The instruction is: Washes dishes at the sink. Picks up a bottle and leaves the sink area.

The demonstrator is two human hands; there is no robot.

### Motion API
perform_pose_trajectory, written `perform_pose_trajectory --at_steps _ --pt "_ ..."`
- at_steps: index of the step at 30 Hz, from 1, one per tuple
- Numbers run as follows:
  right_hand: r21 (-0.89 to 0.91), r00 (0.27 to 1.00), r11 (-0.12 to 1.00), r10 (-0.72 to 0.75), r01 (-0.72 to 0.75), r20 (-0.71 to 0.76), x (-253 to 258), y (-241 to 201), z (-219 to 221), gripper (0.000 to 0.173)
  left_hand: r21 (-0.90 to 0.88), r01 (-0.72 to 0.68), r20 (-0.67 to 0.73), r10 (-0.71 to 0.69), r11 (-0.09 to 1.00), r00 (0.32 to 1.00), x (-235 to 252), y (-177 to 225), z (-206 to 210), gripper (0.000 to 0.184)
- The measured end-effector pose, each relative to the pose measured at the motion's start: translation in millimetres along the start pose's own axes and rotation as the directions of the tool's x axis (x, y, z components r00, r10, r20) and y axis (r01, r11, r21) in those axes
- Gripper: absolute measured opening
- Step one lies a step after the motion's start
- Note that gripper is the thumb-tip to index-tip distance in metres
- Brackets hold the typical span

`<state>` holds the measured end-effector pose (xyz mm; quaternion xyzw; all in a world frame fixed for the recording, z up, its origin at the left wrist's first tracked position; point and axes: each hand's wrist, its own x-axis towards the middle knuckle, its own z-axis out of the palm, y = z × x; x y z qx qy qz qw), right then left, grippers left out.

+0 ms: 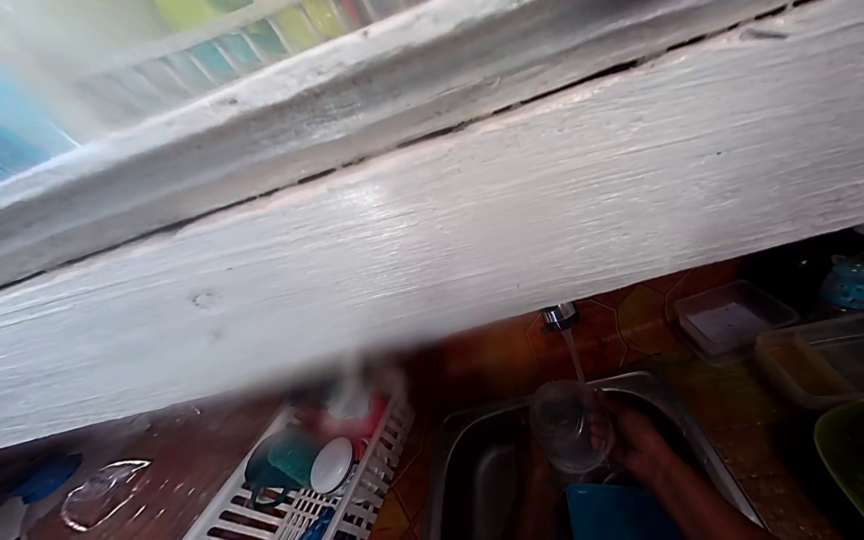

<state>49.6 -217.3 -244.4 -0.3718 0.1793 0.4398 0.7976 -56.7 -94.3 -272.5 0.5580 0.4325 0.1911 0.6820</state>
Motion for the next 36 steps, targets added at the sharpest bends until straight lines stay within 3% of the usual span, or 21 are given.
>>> perform_pose_trajectory --at_steps 4,9,13,15,17,21,26,30,32,34,36 --pt "-0.175 0.993 0.977 -0.118 0.120 0.020 -11 -5 -5 0.029 0.006 0.089 0.048 -0.090 0.996 0.995 -5 5 -2 0.053" --pt "-0.420 0.947 0.849 -0.290 0.321 0.138 -27 -12 -15 0.031 -0.041 0.288 0.204 -0.275 0.957 0.940 -12 1 3 0.062" --pt "-0.519 0.895 0.729 -0.371 0.447 0.250 -36 -14 -23 0.025 -0.075 0.350 0.309 -0.312 0.934 0.898 -16 1 4 0.066" --pt "-0.612 0.838 0.578 -0.438 0.539 0.325 -37 -10 -26 0.023 -0.053 0.346 0.334 -0.310 0.937 0.890 -18 4 4 0.069" --pt "-0.707 0.769 0.356 -0.482 0.610 0.420 -40 -4 -28 0.024 -0.050 0.354 0.350 -0.316 0.934 0.882 -19 6 4 0.071" --pt "-0.666 0.527 -0.102 -0.529 0.739 0.665 -41 21 -30 0.029 -0.045 0.359 0.417 -0.309 0.932 0.854 -25 11 2 0.080" --pt "-0.567 0.411 -0.369 -0.423 0.736 0.808 -34 42 -37 0.027 -0.029 0.328 0.396 -0.291 0.944 0.871 -27 14 -8 0.075" --pt "-0.574 0.409 -0.441 -0.416 0.690 0.812 -27 47 -39 0.028 -0.045 0.186 0.430 -0.149 0.981 0.890 -36 18 -6 0.059" --pt "-0.615 0.469 -0.430 -0.404 0.661 0.785 -33 51 -32 0.031 -0.030 0.068 0.402 -0.050 0.997 0.914 -36 16 -1 0.064" --pt "-0.662 0.603 -0.386 -0.279 0.642 0.748 -42 49 -26 0.041 0.030 -0.047 0.370 0.033 0.998 0.928 -27 15 -3 0.063" --pt "-0.619 0.608 -0.459 -0.194 0.637 0.770 -35 48 -33 0.043 0.128 -0.128 0.389 0.069 0.984 0.919 -14 22 -13 0.063"
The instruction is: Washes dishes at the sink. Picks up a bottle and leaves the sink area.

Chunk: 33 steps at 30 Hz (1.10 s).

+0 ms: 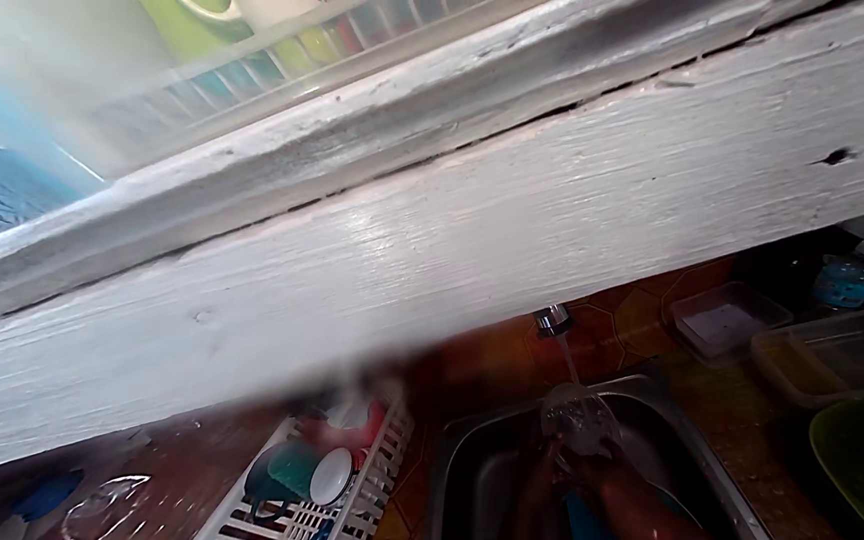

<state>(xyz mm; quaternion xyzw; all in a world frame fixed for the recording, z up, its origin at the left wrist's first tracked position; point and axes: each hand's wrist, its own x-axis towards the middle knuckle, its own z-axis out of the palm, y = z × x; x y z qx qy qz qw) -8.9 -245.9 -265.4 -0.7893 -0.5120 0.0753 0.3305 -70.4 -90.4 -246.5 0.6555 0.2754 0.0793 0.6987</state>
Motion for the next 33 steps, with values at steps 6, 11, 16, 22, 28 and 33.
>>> perform_pose_trajectory --at_steps 6,11,16,22,28,33 --pt "-0.332 0.970 0.937 -0.174 0.110 -0.172 9 36 9 0.024 0.063 -0.032 0.028 0.030 0.998 0.999 1 17 -10 0.075" --pt "-0.138 0.998 0.990 0.004 -0.014 -0.070 13 -2 14 0.029 0.081 -0.077 -0.122 0.087 0.994 0.989 -6 -12 22 0.063" --pt "-0.220 0.977 0.974 -0.003 0.051 0.214 7 22 -14 0.019 0.046 0.205 -0.047 -0.203 0.978 0.978 2 3 -18 0.051" --pt "-0.204 0.991 0.976 0.094 -0.072 0.098 13 -17 -7 0.028 -0.046 -0.030 -0.164 0.022 0.998 0.986 -10 -16 33 0.059" --pt "-0.186 0.931 0.983 0.066 0.002 0.358 -1 -7 -40 0.032 -0.083 0.323 -0.028 -0.326 0.943 0.945 -2 -11 -13 0.053" --pt "-0.042 0.949 0.987 0.160 -0.154 0.273 5 -16 -56 0.036 -0.212 0.380 0.187 -0.344 0.900 0.920 -6 -16 5 0.078"
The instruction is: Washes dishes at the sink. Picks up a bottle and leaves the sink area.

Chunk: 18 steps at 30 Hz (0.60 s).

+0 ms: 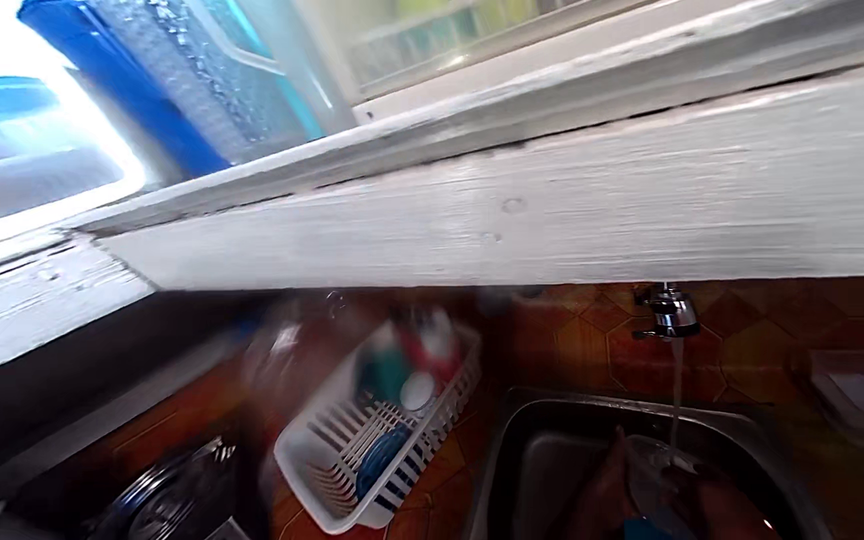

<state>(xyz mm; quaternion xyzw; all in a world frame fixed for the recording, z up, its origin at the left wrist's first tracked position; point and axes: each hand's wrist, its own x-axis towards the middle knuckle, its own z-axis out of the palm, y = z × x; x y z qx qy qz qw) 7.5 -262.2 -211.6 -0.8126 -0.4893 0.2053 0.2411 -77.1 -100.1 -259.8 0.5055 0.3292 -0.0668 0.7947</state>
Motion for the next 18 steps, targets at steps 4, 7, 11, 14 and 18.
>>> perform_pose_trajectory --at_steps 4,7,11,14,18 --pt "0.559 0.963 0.814 0.253 -0.158 -0.097 15 18 9 0.029 0.179 -0.064 -0.018 0.068 0.982 0.998 -6 0 7 0.074" --pt "0.834 0.915 0.533 0.393 -0.145 -0.092 25 32 14 0.022 0.366 -0.327 0.013 0.347 0.871 0.938 -6 -3 -1 0.069" --pt "0.977 0.861 0.193 0.508 -0.096 -0.016 37 39 17 0.019 0.531 -0.571 0.051 0.649 0.626 0.759 -1 -10 -3 0.097" --pt "0.998 0.847 0.041 0.532 -0.047 0.019 41 38 16 0.016 0.567 -0.615 0.066 0.714 0.548 0.697 4 -9 3 0.104" --pt "0.998 0.835 -0.057 0.546 -0.041 0.065 36 51 11 0.020 0.586 -0.566 0.104 0.639 0.580 0.762 17 1 12 0.107"
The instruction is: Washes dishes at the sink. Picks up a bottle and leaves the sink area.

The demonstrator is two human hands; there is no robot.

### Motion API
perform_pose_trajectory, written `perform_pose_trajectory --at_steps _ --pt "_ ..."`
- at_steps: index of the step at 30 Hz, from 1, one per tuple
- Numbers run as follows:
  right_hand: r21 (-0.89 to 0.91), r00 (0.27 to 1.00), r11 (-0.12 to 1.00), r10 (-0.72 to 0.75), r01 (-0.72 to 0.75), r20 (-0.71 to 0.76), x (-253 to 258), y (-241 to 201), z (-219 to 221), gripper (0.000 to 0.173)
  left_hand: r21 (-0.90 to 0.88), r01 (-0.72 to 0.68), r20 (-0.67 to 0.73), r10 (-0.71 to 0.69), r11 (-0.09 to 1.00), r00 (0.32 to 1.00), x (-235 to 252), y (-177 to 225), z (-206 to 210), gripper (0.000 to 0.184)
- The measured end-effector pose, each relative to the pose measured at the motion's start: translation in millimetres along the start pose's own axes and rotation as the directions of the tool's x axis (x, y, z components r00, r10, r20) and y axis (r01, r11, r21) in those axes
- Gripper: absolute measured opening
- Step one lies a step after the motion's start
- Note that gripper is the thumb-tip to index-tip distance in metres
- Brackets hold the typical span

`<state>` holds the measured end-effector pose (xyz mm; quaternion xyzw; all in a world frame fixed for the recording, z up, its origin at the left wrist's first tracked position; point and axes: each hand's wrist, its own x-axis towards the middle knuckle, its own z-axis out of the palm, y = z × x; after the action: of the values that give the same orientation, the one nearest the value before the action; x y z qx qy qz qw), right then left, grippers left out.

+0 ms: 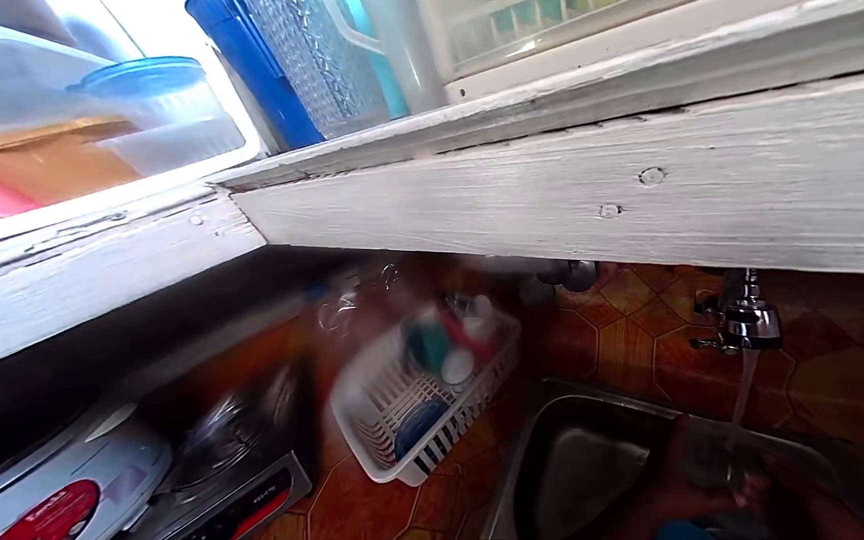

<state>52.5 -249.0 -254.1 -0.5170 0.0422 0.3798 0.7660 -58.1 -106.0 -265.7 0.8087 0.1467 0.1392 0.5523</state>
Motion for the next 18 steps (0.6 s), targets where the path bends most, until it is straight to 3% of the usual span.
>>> perform_pose_trajectory --at_steps 5,8,10,12,14,16,18 --pt "0.109 0.998 0.994 0.002 0.005 -0.063 0 -1 -13 0.022 0.100 0.066 0.039 -0.071 0.993 0.997 12 15 11 0.108" --pt "0.099 0.995 0.993 -0.065 0.072 -0.072 -4 -1 -6 0.023 0.083 0.033 0.010 -0.034 0.996 0.999 12 14 10 0.107" --pt "-0.022 0.992 0.992 -0.122 0.122 -0.026 -2 4 -7 0.028 0.095 0.034 -0.006 -0.034 0.995 0.999 8 11 2 0.109" --pt "-0.276 0.990 0.951 -0.143 0.139 0.005 -1 7 -10 0.034 0.164 0.074 -0.002 -0.075 0.984 0.997 3 14 -12 0.108" --pt "-0.537 0.986 0.827 -0.146 0.167 0.081 0 14 -15 0.035 0.245 0.120 0.002 -0.124 0.962 0.992 -6 20 -32 0.107" --pt "-0.756 0.962 0.600 -0.092 0.261 0.259 0 18 -26 0.038 0.339 0.164 -0.014 -0.169 0.926 0.985 -16 27 -53 0.106" --pt "-0.844 0.902 0.381 0.050 0.379 0.428 -6 21 -35 0.052 0.428 0.216 -0.057 -0.212 0.878 0.975 -29 36 -73 0.106"
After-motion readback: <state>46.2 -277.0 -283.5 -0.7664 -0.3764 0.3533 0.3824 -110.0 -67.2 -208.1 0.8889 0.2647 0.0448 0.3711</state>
